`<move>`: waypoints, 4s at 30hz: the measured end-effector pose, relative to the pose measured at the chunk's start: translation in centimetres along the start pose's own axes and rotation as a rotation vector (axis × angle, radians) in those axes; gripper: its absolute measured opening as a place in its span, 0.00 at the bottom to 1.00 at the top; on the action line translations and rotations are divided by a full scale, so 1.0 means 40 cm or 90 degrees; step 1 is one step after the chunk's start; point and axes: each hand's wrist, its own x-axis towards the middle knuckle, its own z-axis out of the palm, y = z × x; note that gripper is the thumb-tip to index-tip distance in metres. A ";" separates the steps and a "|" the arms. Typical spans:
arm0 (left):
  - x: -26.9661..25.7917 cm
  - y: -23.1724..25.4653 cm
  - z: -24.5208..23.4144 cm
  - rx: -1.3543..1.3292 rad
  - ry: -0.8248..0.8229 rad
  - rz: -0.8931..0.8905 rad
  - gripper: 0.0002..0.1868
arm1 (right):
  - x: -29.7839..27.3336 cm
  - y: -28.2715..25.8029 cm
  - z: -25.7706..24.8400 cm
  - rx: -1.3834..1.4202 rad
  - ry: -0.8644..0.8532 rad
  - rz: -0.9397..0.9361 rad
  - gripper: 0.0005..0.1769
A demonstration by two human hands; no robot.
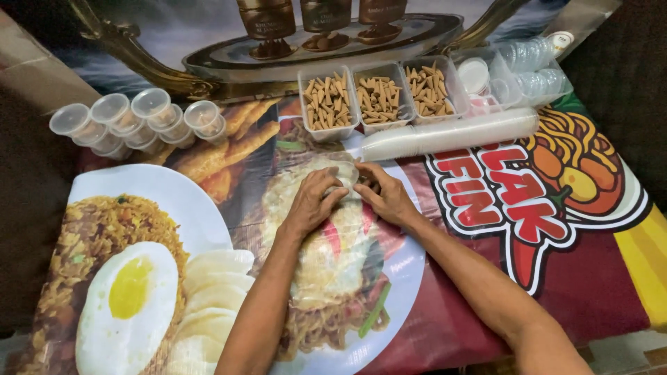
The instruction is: Packaging incense sticks by placing them into small plastic cups and sealing them with lids on a decorated work surface.
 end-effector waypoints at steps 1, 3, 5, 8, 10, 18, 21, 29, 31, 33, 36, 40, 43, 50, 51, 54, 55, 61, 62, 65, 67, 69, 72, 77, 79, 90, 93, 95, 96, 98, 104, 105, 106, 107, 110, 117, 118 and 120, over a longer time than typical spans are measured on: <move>0.001 0.002 0.001 0.000 -0.001 0.000 0.10 | 0.001 -0.007 -0.003 0.000 0.001 0.001 0.24; 0.001 0.004 0.003 -0.018 0.013 0.016 0.09 | 0.004 -0.023 -0.008 0.006 -0.007 0.007 0.23; 0.002 -0.001 0.002 -0.024 0.014 0.019 0.09 | 0.005 -0.035 -0.010 0.008 -0.007 0.013 0.22; 0.001 0.006 0.002 -0.032 0.020 0.020 0.09 | 0.002 -0.041 -0.012 0.005 -0.007 0.020 0.20; 0.002 0.018 -0.003 -0.032 0.023 0.018 0.09 | 0.001 -0.037 -0.009 0.000 -0.006 0.021 0.20; 0.000 -0.014 0.002 -0.054 0.026 -0.046 0.41 | 0.009 -0.022 -0.009 -0.005 0.005 0.008 0.21; 0.007 -0.005 -0.005 -0.046 0.025 -0.045 0.43 | 0.003 -0.004 -0.004 0.006 0.013 0.013 0.21; 0.004 0.006 -0.001 -0.023 0.037 -0.069 0.46 | -0.002 0.009 -0.005 0.031 0.010 0.016 0.23; 0.004 0.005 -0.001 -0.021 0.042 -0.071 0.46 | -0.002 0.006 -0.005 0.030 0.008 0.016 0.23; 0.005 0.004 -0.001 -0.002 0.047 -0.071 0.46 | -0.002 -0.001 -0.007 0.027 0.009 0.015 0.23; 0.005 -0.001 0.007 0.009 0.054 -0.074 0.48 | -0.002 -0.006 -0.008 0.017 0.007 0.013 0.23; 0.006 0.002 0.008 0.009 0.053 -0.102 0.47 | -0.002 -0.014 -0.007 0.008 0.004 0.021 0.23; 0.010 0.010 0.005 0.013 0.056 -0.105 0.46 | 0.003 -0.029 -0.021 0.002 0.019 0.014 0.23; -0.004 -0.012 0.016 0.008 0.052 -0.117 0.46 | 0.134 -0.061 -0.213 -0.219 0.144 -0.087 0.20; 0.001 -0.008 0.015 0.006 0.051 -0.118 0.45 | 0.168 -0.076 -0.254 -0.289 0.173 -0.118 0.19; 0.005 0.004 0.006 0.005 0.050 -0.118 0.45 | 0.278 0.059 -0.354 -0.419 0.117 0.041 0.19; 0.003 0.007 0.007 0.007 0.052 -0.119 0.45 | 0.317 0.138 -0.380 -0.417 0.116 0.039 0.19; 0.001 0.000 0.004 0.006 0.047 -0.118 0.46 | 0.487 0.437 -0.437 -0.627 -0.064 0.386 0.42; 0.001 -0.002 0.004 0.003 0.047 -0.121 0.46 | 0.481 0.377 -0.426 -0.621 -0.076 0.376 0.36; 0.002 -0.001 0.005 -0.001 0.044 -0.124 0.46 | 0.472 0.317 -0.408 -0.608 -0.090 0.352 0.29; 0.006 -0.002 0.007 -0.001 0.047 -0.124 0.46 | 0.481 0.314 -0.403 -0.600 -0.095 0.331 0.27; 0.004 -0.006 0.009 0.009 0.047 -0.125 0.46 | 0.491 0.310 -0.392 -0.569 -0.081 0.433 0.34; 0.004 -0.008 0.009 -0.003 0.045 -0.123 0.46 | 0.494 0.295 -0.392 -0.531 -0.048 0.493 0.23; 0.002 -0.006 0.006 0.000 0.041 -0.126 0.46 | 0.480 0.315 -0.405 -0.513 -0.060 0.472 0.22; 0.002 -0.008 0.007 0.001 0.043 -0.125 0.46 | 0.474 0.283 -0.398 -0.498 -0.061 0.483 0.21; 0.003 -0.015 0.012 -0.001 0.048 -0.112 0.46 | 0.466 0.340 -0.422 -0.422 -0.016 0.457 0.20; 0.001 -0.017 0.013 -0.003 0.045 -0.114 0.46 | 0.458 0.325 -0.423 -0.413 -0.013 0.439 0.17; -0.001 -0.018 0.011 -0.004 0.043 -0.115 0.46 | 0.457 0.337 -0.425 -0.409 -0.007 0.438 0.19; 0.000 -0.018 0.011 -0.006 0.041 -0.116 0.46 | 0.457 0.342 -0.428 -0.406 -0.001 0.437 0.21; 0.000 -0.017 0.011 -0.004 0.039 -0.118 0.46 | 0.458 0.389 -0.441 -0.393 0.033 0.404 0.17; -0.007 -0.023 0.017 0.000 0.037 -0.117 0.46 | 0.325 0.110 -0.365 -0.368 0.185 0.121 0.08; -0.003 -0.022 0.016 0.003 0.041 -0.115 0.46 | 0.304 0.060 -0.338 -0.340 0.204 0.038 0.07; 0.005 -0.024 0.012 0.001 0.042 -0.115 0.46 | 0.275 0.002 -0.292 -0.341 0.203 0.037 0.07; 0.001 -0.024 0.013 0.001 0.037 -0.114 0.46 | 0.233 -0.052 -0.243 -0.288 0.122 -0.008 0.06; -0.004 -0.013 0.010 -0.003 0.030 -0.111 0.45 | 0.150 -0.102 -0.117 -0.225 -0.008 -0.038 0.07; -0.005 -0.001 0.004 -0.007 0.038 -0.091 0.44 | 0.121 -0.051 -0.018 -0.188 -0.044 0.006 0.05; 0.002 -0.006 0.002 -0.006 0.041 -0.090 0.44 | 0.115 -0.045 -0.021 -0.190 -0.044 0.003 0.05; 0.001 -0.016 0.007 0.001 0.038 -0.078 0.44 | 0.086 -0.030 -0.028 -0.193 0.016 -0.027 0.06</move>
